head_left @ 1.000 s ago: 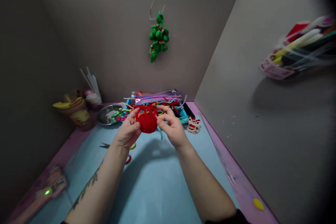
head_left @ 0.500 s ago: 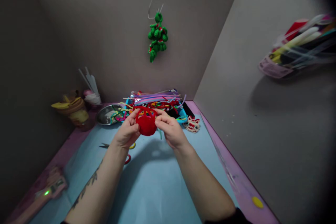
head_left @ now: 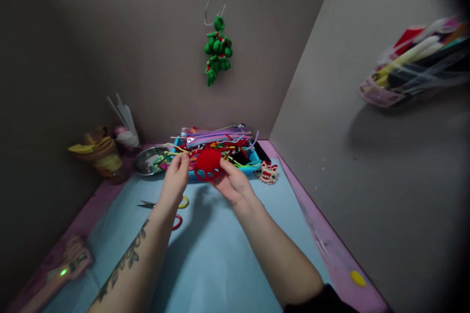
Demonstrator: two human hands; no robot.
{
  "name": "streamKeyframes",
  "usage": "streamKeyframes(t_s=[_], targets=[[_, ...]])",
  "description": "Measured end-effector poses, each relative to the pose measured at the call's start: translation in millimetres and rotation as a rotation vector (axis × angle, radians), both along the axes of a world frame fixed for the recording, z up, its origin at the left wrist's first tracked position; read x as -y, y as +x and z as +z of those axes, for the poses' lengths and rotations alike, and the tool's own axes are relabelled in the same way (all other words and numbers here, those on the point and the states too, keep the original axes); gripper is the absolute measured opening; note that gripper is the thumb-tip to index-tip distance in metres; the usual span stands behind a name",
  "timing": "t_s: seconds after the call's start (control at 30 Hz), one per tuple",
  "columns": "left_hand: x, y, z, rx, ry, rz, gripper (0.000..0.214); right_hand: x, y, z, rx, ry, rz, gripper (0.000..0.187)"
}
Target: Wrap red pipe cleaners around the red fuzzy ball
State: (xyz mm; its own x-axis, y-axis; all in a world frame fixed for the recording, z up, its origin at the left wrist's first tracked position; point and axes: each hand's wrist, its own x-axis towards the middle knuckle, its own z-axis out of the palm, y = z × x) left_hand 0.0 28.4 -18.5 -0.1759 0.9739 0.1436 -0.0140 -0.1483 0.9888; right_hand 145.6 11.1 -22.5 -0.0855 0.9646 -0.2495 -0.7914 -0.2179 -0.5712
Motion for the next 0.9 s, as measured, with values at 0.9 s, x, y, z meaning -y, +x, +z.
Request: streamKeyframes(t_s=[0.9], targets=[[17.8,20.1,11.3,0.293,0.043,-0.077,0.044,8.6,-10.2,3.6,0.318,0.070,-0.254,0.021]])
